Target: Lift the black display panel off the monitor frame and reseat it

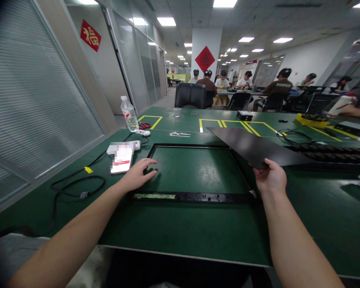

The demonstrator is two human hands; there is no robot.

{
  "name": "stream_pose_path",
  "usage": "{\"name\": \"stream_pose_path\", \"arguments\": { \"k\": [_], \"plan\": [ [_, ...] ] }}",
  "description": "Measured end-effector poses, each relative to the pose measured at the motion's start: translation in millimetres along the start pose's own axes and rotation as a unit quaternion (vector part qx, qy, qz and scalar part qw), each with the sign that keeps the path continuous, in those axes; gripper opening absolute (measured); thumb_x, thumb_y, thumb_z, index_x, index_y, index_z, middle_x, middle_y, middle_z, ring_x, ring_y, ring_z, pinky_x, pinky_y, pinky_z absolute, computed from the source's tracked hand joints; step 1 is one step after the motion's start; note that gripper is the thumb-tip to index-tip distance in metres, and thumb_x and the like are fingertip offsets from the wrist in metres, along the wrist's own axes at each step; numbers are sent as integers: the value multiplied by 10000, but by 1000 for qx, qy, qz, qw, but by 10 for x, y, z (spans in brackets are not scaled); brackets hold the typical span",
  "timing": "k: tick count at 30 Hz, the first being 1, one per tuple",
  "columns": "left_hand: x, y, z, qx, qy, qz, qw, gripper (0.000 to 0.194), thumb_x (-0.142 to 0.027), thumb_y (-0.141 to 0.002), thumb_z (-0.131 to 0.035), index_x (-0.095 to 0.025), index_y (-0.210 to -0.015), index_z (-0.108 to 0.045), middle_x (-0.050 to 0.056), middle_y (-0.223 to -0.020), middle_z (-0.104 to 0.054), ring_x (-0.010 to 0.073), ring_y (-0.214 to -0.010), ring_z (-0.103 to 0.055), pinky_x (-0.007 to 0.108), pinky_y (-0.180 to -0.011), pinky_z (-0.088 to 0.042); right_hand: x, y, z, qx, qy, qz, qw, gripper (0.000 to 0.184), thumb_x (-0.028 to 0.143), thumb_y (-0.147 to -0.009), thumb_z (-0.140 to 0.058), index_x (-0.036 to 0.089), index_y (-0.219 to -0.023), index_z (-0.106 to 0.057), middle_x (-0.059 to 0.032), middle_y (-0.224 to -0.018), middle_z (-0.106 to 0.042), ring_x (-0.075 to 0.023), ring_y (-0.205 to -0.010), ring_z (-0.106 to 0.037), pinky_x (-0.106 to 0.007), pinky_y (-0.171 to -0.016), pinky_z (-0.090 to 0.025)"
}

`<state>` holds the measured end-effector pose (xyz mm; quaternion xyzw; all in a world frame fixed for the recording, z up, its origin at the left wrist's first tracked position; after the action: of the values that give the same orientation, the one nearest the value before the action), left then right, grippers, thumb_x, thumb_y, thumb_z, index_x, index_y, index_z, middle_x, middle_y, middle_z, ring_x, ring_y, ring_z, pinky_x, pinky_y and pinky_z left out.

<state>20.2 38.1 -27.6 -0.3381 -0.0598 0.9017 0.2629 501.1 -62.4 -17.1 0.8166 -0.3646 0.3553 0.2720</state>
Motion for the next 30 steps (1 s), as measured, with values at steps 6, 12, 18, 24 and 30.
{"name": "stream_pose_path", "arguments": {
  "k": [6,12,18,24,30],
  "plan": [
    [126,-35,46,-53,53,60,995,485,-463,-946,-664,-195,-1342,-743,175,-1457,-738,372,-1355,-705,593,-1227,-539,110,187,-107,1,-46,-6,999,272,13,-624,-569,193,-827,-585,31,-733,-602,-106,-533,-586,-160,-445,-474],
    [264,-85,-37,-94,223,143,960,498,-455,-953,-709,-186,-1371,-710,173,-1451,-763,333,-1331,-735,552,-1198,-572,76,290,-188,25,-57,-24,998,390,35,-555,-571,202,-903,-628,3,-836,-680,-133,-586,-606,-209,-480,-537],
    [208,-35,-18,-154,436,248,851,381,-465,-1001,-727,-200,-1274,-718,167,-1345,-809,284,-1230,-795,430,-1134,-593,42,283,-179,56,-42,-64,996,361,93,-553,-579,210,-892,-622,3,-736,-644,-140,-473,-546,-226,-388,-483],
    [55,-1,15,-175,579,308,734,290,-356,-1072,-623,-140,-1243,-713,212,-1194,-833,268,-1054,-829,362,-1009,-629,24,246,-123,59,-8,-96,994,389,139,-577,-580,228,-945,-669,-18,-731,-707,-179,-461,-600,-250,-348,-463],
    [-100,4,65,-154,660,335,654,437,-374,-1126,-461,-64,-1350,-672,168,-883,-804,250,-773,-810,315,-749,-655,9,345,-182,81,-16,-100,992,584,150,-605,-577,235,-1147,-778,-58,-939,-838,-276,-765,-804,-452,-747,-721]
  ]
}}
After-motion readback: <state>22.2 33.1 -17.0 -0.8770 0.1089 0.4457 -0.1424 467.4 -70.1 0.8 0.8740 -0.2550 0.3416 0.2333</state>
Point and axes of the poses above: each hand's wrist, its own y-axis away from the middle knuckle, its own z-axis out of the back of the hand, x = y × z, the point moved 5 cm from there along -y, towards the middle knuckle
